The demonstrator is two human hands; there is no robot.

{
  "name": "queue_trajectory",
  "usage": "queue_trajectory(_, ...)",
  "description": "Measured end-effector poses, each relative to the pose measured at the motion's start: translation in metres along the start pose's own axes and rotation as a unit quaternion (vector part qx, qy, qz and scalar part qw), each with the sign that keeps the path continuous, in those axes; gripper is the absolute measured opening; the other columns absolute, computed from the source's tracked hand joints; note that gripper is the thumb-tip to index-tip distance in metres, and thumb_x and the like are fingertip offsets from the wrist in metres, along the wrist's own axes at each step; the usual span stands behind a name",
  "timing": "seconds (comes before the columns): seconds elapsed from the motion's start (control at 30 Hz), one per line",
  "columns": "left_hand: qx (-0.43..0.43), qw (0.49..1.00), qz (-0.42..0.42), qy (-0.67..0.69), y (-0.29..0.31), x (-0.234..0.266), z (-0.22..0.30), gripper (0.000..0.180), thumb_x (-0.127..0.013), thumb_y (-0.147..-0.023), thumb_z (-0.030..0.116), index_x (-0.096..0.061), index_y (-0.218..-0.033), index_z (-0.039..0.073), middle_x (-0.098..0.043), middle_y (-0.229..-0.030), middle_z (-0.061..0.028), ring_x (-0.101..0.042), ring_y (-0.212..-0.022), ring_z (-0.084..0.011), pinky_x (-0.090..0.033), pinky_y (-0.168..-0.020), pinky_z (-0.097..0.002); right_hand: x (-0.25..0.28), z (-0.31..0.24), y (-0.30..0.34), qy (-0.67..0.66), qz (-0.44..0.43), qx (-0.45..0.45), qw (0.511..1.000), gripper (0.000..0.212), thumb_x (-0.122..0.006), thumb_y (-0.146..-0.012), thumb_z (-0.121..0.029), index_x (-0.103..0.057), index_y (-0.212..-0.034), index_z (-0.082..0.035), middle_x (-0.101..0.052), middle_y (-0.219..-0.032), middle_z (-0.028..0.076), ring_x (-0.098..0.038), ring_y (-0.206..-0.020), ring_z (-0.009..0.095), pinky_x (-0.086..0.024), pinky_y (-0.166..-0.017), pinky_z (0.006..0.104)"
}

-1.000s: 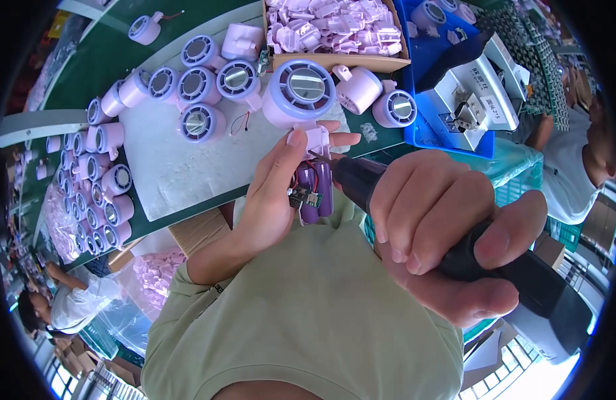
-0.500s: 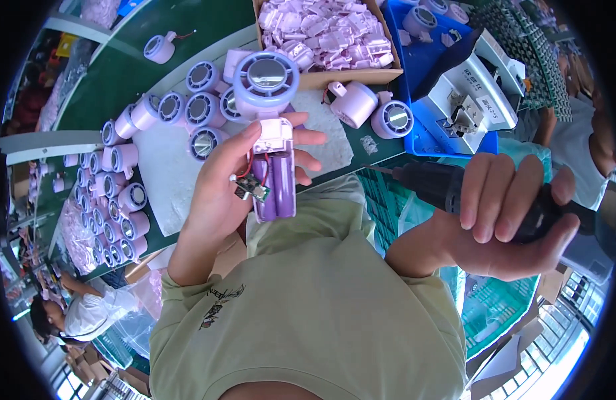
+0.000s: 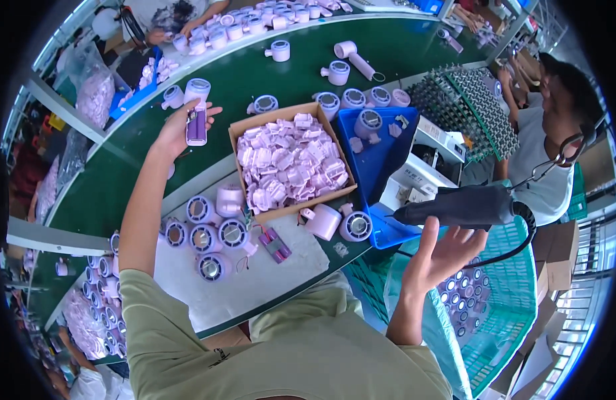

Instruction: Assembling and testing handheld electric fans on a production line.

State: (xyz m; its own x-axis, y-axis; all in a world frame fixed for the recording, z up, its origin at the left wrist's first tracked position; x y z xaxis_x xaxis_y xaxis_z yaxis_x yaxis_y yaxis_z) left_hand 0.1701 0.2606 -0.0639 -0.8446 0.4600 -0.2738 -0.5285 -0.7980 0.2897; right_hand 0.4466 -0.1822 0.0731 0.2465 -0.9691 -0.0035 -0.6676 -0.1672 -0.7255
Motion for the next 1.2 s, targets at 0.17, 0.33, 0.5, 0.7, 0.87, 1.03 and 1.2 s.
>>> queue_trajectory(0.17, -0.009, 0.996, -0.036, 0.077, -0.029, 0.004, -0.016, 0.037, -0.047, -0.101, 0.027, -0.049, -0.125, -0.001, -0.065, -0.117, -0.0205, -0.066, -0.084, -0.0210, -0.056, -0.070, -0.0307, -0.030, -0.034, 0.076, 0.142, -0.132, 0.215, 0.957, 0.043, -0.068, -0.079, -0.012, -0.044, -0.114, -0.004, -0.044, -0.113, 0.016, -0.045, -0.106, 0.027, -0.038, -0.090, 0.0418)
queue_trajectory(0.33, 0.053, 0.995, 0.050, 0.067, -0.037, 0.037, -0.056, 0.039, -0.048, -0.100, 0.028, -0.048, -0.126, 0.000, -0.065, -0.115, -0.0205, -0.067, -0.085, -0.0223, -0.056, -0.071, -0.0317, -0.256, -0.105, 0.046, -0.089, -0.331, 0.119, 0.932, 0.023, -0.072, -0.076, -0.005, -0.063, -0.098, -0.005, -0.057, -0.102, 0.012, -0.053, -0.098, 0.029, -0.042, -0.088, 0.0368)
queue_trajectory(0.5, 0.016, 0.999, 0.039, 0.021, -0.060, 0.028, -0.046, 0.039, -0.055, -0.097, 0.030, -0.054, -0.118, -0.003, -0.067, -0.103, -0.0171, -0.068, -0.082, -0.0223, -0.057, -0.070, -0.0323, -0.457, -0.019, -0.019, 0.135, -0.269, 0.165, 0.939, 0.043, -0.068, -0.079, -0.035, -0.063, -0.114, -0.010, -0.056, -0.121, 0.019, -0.053, -0.114, 0.037, -0.043, -0.097, 0.0465)
queue_trajectory(0.7, -0.001, 0.986, 0.153, -0.066, -0.021, 0.055, -0.035, 0.038, -0.060, -0.095, 0.030, -0.058, -0.108, -0.005, -0.067, -0.089, -0.0123, -0.067, -0.073, -0.0194, -0.057, -0.065, -0.0329, -0.431, 0.213, -0.089, 0.527, -0.384, -0.081, 0.754, 0.069, -0.067, -0.080, -0.044, -0.046, -0.137, -0.010, -0.043, -0.140, 0.020, -0.047, -0.129, 0.034, -0.042, -0.104, 0.0415)
queue_trajectory(0.87, -0.049, 0.995, 0.081, 0.018, -0.021, 0.019, -0.002, 0.037, -0.060, -0.095, 0.029, -0.059, -0.107, -0.005, -0.067, -0.087, -0.0123, -0.066, -0.070, -0.0181, -0.056, -0.063, -0.0325, -0.383, 0.330, -0.109, 0.512, -0.434, -0.114, 0.733, 0.082, -0.070, -0.077, -0.055, -0.044, -0.140, -0.009, -0.056, -0.127, 0.021, -0.062, -0.106, 0.029, -0.053, -0.086, 0.0388)
queue_trajectory(1.03, 0.016, 0.994, 0.103, -0.026, -0.053, 0.029, -0.028, 0.040, -0.060, -0.093, 0.030, -0.057, -0.110, -0.006, -0.067, -0.092, -0.0128, -0.066, -0.074, -0.0185, -0.057, -0.068, -0.0324, -0.403, 0.290, -0.092, 0.341, -0.514, -0.147, 0.773, 0.083, -0.070, -0.078, -0.056, -0.042, -0.142, -0.011, -0.067, -0.104, 0.018, -0.069, -0.071, 0.024, -0.058, -0.058, 0.0321)
queue_trajectory(1.2, 0.026, 0.966, 0.198, -0.162, -0.065, 0.069, -0.039, 0.050, -0.063, -0.086, 0.032, -0.056, -0.113, -0.009, -0.067, -0.099, -0.0200, -0.067, -0.080, -0.0253, -0.055, -0.074, -0.0369, -0.449, 0.191, -0.005, 0.221, -0.623, -0.160, 0.733, 0.075, -0.063, -0.085, -0.052, -0.038, -0.145, -0.016, -0.065, -0.108, 0.023, -0.069, -0.076, 0.026, -0.059, -0.059, 0.0342)
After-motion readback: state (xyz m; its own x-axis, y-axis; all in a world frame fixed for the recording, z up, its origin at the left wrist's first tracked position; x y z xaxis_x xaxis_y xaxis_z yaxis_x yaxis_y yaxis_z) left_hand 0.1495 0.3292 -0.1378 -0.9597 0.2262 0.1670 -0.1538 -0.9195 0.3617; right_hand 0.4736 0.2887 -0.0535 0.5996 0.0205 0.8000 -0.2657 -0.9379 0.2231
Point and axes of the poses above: each hand's wrist, its own y-axis away from the middle knuckle, its own x-axis out of the back of the hand, z = x × y, the point moved 9 cm from there along -y, towards the middle knuckle
